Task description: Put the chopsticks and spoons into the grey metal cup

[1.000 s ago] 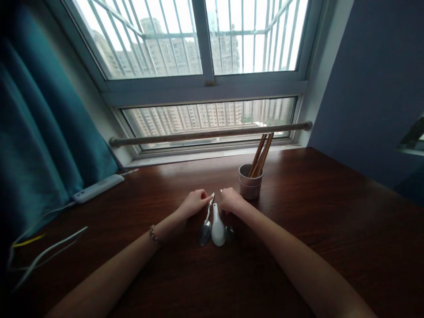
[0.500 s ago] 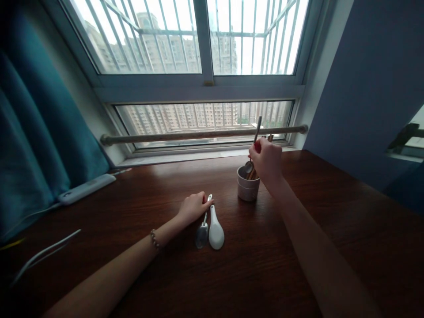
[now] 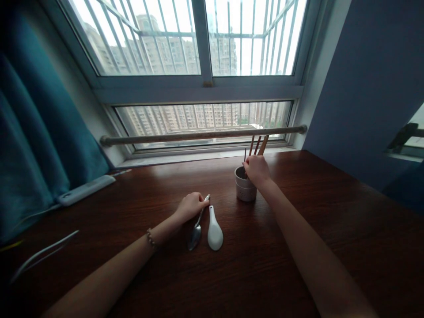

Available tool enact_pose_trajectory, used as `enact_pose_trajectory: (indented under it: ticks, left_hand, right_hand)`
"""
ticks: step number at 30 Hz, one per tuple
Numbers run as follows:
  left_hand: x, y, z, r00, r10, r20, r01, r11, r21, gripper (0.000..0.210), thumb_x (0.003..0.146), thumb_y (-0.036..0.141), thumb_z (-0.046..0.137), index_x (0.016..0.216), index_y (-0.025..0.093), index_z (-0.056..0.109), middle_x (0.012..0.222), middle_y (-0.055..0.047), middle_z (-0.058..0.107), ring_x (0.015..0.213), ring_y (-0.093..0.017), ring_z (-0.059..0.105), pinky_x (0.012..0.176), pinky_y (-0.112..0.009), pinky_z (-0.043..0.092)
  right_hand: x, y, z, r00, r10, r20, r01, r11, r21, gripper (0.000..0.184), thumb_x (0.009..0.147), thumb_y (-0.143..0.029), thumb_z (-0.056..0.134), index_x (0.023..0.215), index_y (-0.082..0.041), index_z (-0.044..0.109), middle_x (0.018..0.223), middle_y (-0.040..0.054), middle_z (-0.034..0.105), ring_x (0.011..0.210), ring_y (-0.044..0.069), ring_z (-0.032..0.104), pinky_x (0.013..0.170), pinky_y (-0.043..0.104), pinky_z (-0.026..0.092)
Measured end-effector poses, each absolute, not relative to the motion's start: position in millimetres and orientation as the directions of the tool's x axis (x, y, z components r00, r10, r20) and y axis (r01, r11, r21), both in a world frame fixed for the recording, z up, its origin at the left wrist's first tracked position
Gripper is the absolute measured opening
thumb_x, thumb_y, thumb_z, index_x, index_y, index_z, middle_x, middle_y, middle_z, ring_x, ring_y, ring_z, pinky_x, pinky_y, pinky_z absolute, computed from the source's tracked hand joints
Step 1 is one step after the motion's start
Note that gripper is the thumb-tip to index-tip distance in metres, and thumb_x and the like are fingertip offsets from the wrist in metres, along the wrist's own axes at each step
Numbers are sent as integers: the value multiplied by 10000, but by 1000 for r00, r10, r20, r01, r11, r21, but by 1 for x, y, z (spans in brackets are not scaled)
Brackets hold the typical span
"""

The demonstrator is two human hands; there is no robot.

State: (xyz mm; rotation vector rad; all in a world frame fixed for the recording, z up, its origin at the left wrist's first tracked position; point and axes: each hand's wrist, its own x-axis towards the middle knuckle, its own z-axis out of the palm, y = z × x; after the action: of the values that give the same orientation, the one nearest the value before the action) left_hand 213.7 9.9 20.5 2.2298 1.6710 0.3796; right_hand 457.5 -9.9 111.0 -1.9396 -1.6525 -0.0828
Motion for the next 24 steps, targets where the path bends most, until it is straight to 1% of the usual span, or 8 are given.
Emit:
enact_pose_trajectory:
  ticks: [7,10,12,14,17,19,21,24]
  left_hand:
    - [200,31,25,332,938,-99,629,-142,764,316,821,322,525,593,105,555,495,1,510,432,-93,445,462,-220,346]
    - [191,36,41,318,945,-73,453,-84,888,303,813,337,524,639,90,537,569,-31,559,393,-67,411,390,-189,296]
    - [185,35,59,288,958,-1,331,-99,938,308,777,358,555,635,86,528,569,-42,559,381,-56,399,368,-172,275]
    - [180,32,80,245,966,87,221,-143,965,304,743,362,583,629,85,530,500,-18,512,358,-49,379,355,-157,265]
    - [180,27,117,147,960,238,50,-248,968,288,694,353,624,626,92,524,533,-25,537,358,-45,395,344,-148,291]
    - [186,27,143,71,938,340,-55,-336,940,266,674,331,638,634,92,526,588,-36,566,388,-47,430,363,-145,340]
    - [199,30,168,-18,907,421,-134,-420,898,221,685,300,622,677,97,537,612,-30,577,428,-51,472,396,-134,387]
    - [227,38,196,-123,857,500,-195,-515,835,152,723,252,567,723,102,538,646,-31,598,478,-61,526,440,-129,438]
  right_hand:
    - [457,-41,153,197,918,343,872,-4,-490,176,827,-246,563,730,-120,638,633,24,593,587,99,569,595,185,432]
    - [437,-58,158,86,982,171,881,5,-472,209,836,-255,557,703,-107,619,600,34,579,557,101,560,532,179,415]
    - [420,-65,155,-40,999,21,917,45,-396,238,843,-275,541,693,-106,615,600,45,574,529,110,545,507,193,409]
    - [407,-67,149,-114,993,33,940,118,-321,211,804,-292,584,688,-120,626,652,60,582,610,147,563,587,229,441]
    - [405,-62,141,-68,963,260,970,125,-208,250,861,-302,489,894,-96,628,913,120,583,895,235,543,808,324,433]
    - [410,-58,138,-19,935,354,992,63,-114,311,872,-300,477,1009,-45,589,1031,159,535,1001,275,484,875,357,407]
    - [412,-60,137,-11,931,364,999,29,-46,350,834,-309,548,1028,-20,581,1039,166,518,1008,286,467,885,358,409]
    - [396,-81,145,-61,959,276,998,67,-13,322,833,-290,549,999,-19,600,987,166,527,958,279,493,849,367,440]
